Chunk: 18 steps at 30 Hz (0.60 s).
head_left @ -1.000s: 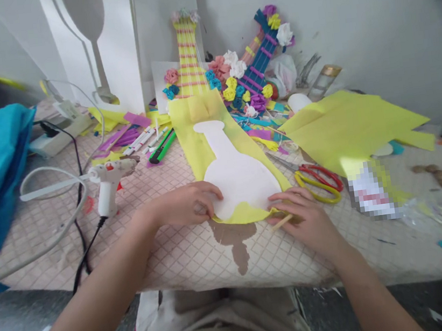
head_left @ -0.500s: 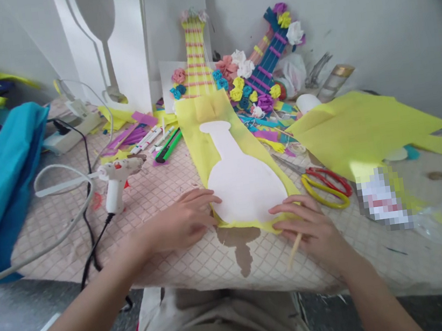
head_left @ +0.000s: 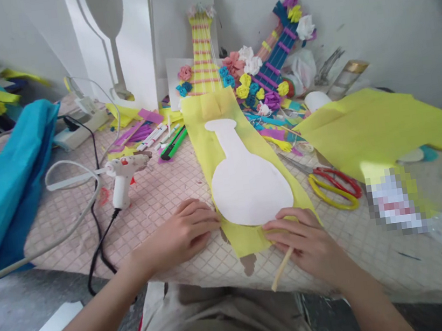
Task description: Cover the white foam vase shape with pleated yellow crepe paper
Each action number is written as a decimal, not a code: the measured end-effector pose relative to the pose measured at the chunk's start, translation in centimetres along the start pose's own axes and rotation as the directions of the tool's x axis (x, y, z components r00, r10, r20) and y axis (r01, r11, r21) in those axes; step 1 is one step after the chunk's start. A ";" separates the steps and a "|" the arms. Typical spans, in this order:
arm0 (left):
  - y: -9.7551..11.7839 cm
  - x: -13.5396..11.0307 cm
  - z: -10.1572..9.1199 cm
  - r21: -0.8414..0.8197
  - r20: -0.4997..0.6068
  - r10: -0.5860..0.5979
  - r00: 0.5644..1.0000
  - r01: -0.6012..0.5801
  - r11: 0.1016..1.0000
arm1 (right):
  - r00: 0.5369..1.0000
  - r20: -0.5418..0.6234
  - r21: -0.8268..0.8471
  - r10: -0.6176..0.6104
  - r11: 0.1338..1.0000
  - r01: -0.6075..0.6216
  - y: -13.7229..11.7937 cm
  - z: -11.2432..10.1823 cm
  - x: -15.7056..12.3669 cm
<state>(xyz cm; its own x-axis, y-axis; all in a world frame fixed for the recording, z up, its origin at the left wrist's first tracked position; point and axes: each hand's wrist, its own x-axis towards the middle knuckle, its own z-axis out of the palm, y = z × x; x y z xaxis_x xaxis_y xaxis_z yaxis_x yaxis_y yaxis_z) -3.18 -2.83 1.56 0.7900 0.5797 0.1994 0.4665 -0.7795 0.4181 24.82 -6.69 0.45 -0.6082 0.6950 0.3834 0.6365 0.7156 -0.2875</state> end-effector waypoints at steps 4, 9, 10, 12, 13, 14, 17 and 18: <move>0.1 -0.6 -0.1 0.001 -0.017 -0.005 1.000 0.005 1.000 | 1.000 0.004 0.012 -0.020 1.000 0.019 0.1 0.2 -0.5; -0.6 -3.1 -0.6 0.086 -0.386 -0.210 0.898 0.261 0.961 | 1.000 0.024 0.021 -0.015 1.000 0.015 -0.2 -0.1 -0.5; -0.9 -3.7 -0.8 0.092 -0.518 -0.281 0.808 0.379 0.921 | 1.000 0.022 0.024 -0.017 1.000 0.016 -0.3 -0.2 -0.4; -1.8 -5.0 -1.1 0.053 -0.732 -0.386 0.561 0.612 0.789 | 0.999 -0.004 0.028 -0.034 0.999 0.034 -0.5 -0.4 -0.2; -2.4 -5.5 -1.3 0.022 -0.792 -0.414 0.448 0.699 0.714 | 0.999 -0.021 0.031 -0.047 0.998 0.048 -0.6 -0.5 -0.1; -3.0 -6.0 -1.5 -0.008 -0.821 -0.438 0.366 0.761 0.649 | 0.998 -0.035 0.035 -0.060 0.997 0.061 -0.7 -0.6 0.1; -5.3 -6.7 -2.3 -0.118 -0.797 -0.551 0.248 0.830 0.545 | 0.993 -0.052 0.069 -0.102 0.992 0.105 -1.0 -0.7 0.9; -6.2 -6.8 -2.6 -0.174 -0.765 -0.602 0.230 0.826 0.537 | 0.991 -0.059 0.082 -0.116 0.989 0.121 -1.1 -0.8 1.3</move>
<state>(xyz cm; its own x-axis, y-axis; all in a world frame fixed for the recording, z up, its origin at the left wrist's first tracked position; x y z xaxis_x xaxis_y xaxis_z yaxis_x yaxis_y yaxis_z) -12.48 -1.39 -0.11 -0.4032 0.7842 0.4717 0.8333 0.1016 0.5434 23.68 -6.68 1.92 -0.6493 0.6017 0.4651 0.5170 0.7978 -0.3104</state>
